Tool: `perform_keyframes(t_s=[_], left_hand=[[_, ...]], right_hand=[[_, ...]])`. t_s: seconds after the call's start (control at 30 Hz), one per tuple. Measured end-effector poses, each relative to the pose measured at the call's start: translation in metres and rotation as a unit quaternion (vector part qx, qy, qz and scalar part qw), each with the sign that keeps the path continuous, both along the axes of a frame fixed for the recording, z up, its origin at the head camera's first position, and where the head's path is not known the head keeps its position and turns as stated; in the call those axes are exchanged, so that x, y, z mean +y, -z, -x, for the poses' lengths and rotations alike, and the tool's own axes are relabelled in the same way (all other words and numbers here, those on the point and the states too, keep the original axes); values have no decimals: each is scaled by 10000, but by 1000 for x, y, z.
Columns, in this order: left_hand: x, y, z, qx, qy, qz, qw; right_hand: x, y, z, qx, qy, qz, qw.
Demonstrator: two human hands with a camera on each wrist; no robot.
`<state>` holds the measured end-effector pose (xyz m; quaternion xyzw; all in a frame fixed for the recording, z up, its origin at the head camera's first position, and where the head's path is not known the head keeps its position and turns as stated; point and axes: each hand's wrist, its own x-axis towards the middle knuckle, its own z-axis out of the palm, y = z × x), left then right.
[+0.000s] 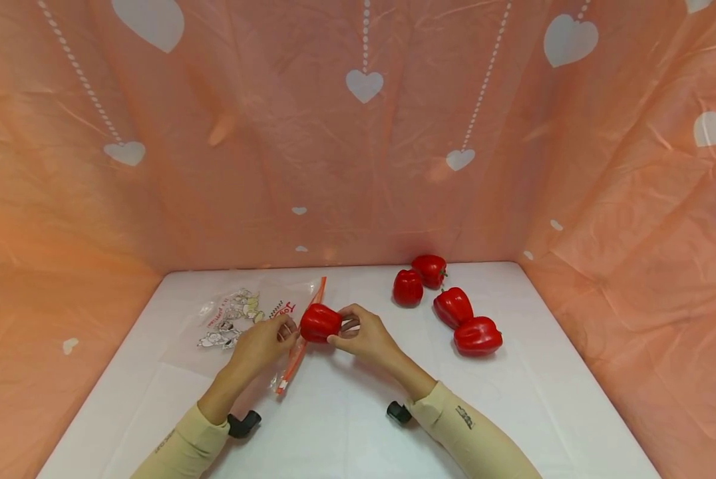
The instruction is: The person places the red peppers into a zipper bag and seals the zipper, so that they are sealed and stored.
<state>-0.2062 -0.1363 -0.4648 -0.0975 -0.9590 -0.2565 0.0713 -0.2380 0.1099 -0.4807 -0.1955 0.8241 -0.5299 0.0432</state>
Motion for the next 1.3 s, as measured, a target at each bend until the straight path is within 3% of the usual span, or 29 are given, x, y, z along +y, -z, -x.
perform_keyframes(t_s=[0.7, 1.3], left_hand=[[3, -3, 4, 301, -34, -260, 9992], [5, -4, 3, 434, 82, -574, 9974]], right_hand=[[1, 5, 7, -102, 112, -341, 9993], [-11, 6, 20, -143, -196, -712, 9972]])
